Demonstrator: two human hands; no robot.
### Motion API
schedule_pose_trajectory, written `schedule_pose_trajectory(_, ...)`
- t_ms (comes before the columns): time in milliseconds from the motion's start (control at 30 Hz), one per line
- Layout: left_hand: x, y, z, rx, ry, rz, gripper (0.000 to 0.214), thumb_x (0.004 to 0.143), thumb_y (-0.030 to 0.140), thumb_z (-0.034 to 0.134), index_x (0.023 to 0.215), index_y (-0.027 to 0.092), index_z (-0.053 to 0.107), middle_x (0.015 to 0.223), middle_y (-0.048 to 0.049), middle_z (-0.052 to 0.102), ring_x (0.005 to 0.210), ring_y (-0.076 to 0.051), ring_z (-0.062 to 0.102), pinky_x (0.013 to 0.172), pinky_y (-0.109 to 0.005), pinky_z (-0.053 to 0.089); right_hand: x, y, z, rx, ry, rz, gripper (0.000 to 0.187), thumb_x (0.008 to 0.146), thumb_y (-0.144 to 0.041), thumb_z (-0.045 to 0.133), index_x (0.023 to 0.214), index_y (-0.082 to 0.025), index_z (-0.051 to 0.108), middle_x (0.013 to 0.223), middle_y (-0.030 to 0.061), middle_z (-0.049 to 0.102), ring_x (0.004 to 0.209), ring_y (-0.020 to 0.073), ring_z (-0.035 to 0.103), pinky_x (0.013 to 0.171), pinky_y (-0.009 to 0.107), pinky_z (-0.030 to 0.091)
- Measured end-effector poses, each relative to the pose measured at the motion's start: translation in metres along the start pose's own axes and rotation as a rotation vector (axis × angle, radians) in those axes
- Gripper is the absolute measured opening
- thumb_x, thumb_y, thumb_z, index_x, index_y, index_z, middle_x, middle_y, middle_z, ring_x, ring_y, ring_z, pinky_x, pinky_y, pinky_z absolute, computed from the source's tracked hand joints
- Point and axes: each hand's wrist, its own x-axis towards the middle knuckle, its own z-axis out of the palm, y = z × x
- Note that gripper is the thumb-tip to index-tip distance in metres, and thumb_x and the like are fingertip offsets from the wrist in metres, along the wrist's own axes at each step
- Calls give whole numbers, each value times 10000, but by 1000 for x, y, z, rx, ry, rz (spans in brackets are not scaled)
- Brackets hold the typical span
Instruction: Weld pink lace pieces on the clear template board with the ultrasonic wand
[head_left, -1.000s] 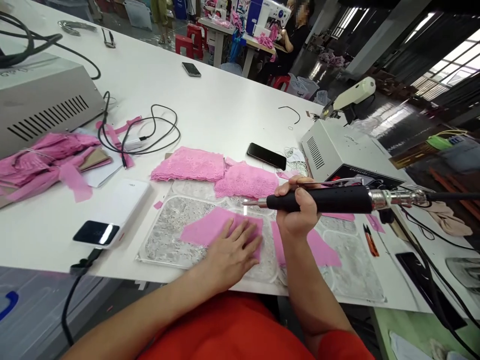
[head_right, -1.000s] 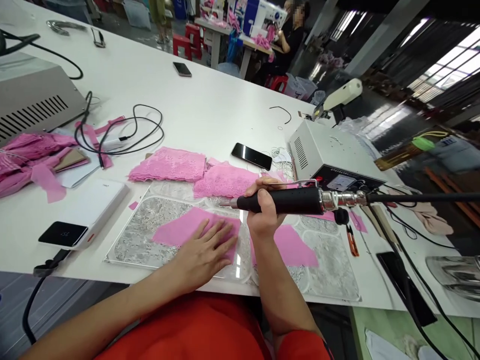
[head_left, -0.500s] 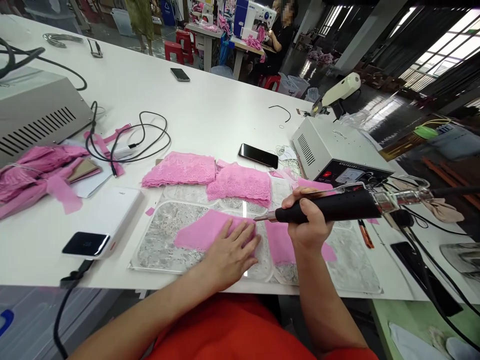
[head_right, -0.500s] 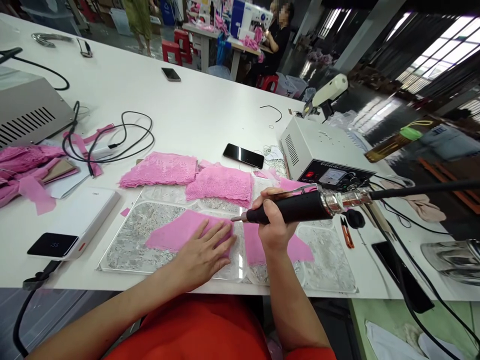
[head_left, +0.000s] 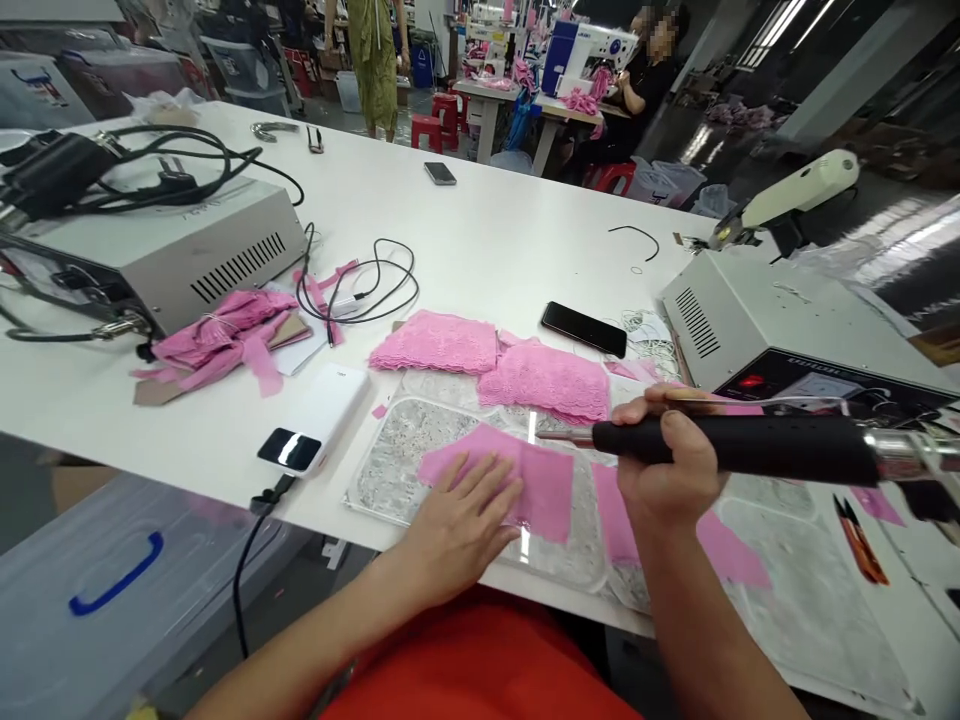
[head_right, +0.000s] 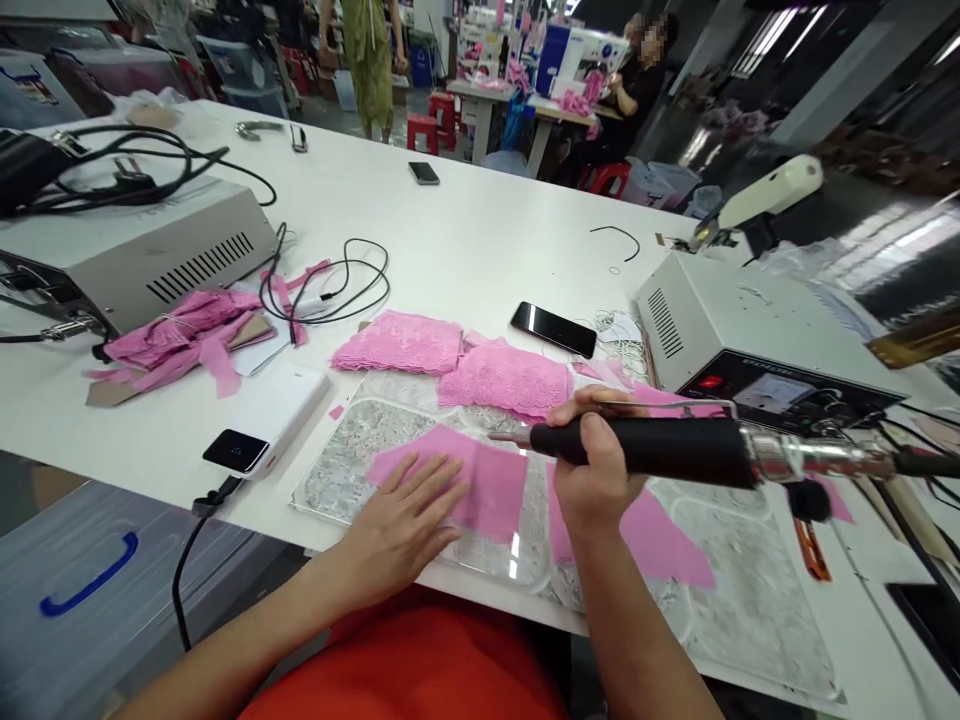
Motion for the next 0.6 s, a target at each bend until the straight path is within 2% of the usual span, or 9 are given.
schedule_pose_trajectory(133,-32,-16,-13,68,144,-102,335,978,230,464,1288,127,538,1341,-109,586,1320,-258,472,1137,-465,317,-8,19,26,67,-66,46,153,699,-225,622,845,-199,582,800,-28,566,585,85,564,612,290,492)
schedule_pose_trajectory(233,-45,-25,-17,117,176,-156,367,958,200,492,1315,119,517,1338,-127,584,1328,-279,461,1119,-480,337,-12,29,38,71,-124,62,145,709,-223,638,845,-201,595,797,-31,571,594,88,572,617,292,487)
schedule_pose_trajectory(600,-53,-33,-11,64,229,-184,318,953,207,511,1255,133,578,1314,-119,604,1314,-285,475,1108,-486,339,-14,36,46,25,-172,34,110,700,-210,644,794,-199,587,766,-40,562,570,88,567,603,293,486)
